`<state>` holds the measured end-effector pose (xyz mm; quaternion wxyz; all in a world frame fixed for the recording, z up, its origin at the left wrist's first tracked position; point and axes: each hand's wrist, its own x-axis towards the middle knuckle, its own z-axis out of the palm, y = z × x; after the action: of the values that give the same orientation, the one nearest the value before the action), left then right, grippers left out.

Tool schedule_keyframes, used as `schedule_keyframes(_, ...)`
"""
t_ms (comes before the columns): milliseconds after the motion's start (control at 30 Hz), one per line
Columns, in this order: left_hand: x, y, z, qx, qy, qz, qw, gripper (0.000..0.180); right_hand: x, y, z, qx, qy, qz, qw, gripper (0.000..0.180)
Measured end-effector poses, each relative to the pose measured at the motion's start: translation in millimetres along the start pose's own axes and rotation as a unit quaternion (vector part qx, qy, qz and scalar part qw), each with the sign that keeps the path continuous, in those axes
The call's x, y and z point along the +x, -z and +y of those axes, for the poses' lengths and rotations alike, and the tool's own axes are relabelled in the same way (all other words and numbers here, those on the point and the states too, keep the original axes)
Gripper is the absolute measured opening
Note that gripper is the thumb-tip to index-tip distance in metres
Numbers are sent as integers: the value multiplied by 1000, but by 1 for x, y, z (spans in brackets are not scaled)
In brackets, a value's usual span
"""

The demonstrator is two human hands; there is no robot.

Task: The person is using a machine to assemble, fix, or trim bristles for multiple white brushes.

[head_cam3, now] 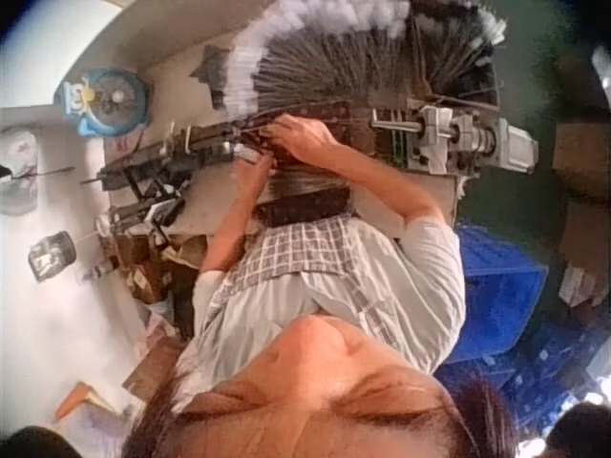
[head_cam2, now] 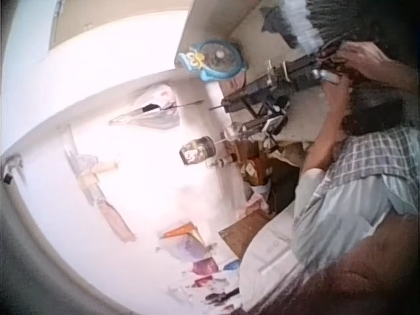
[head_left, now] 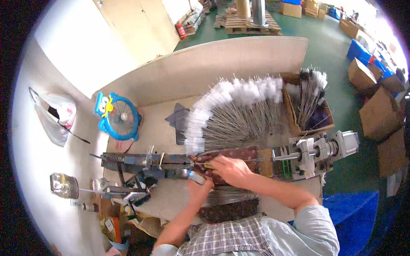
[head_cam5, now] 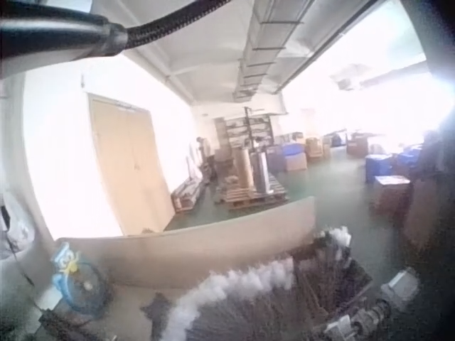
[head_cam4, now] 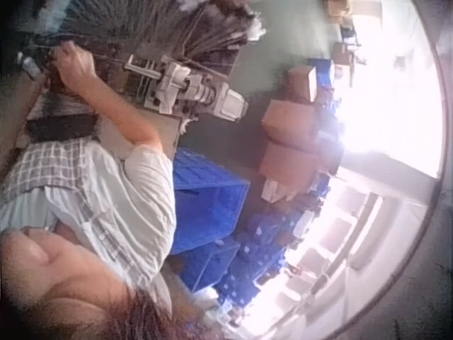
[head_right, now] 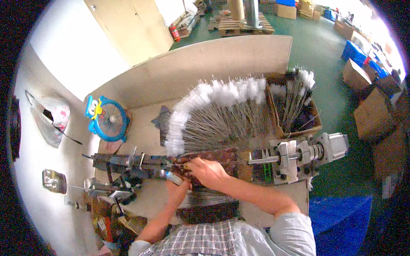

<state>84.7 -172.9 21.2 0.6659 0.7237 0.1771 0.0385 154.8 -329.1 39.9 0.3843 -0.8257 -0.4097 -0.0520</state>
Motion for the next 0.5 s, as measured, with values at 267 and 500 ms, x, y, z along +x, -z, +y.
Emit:
schedule_keyframes(267,-5,56,-2,115,29,15,993,35,7,-11,9,-61,-2,-74,995,25)
schedule_keyframes(500,-24,171,-50,-351,151,227,896,30,9,7,-6,-48,38,-104,993,17)
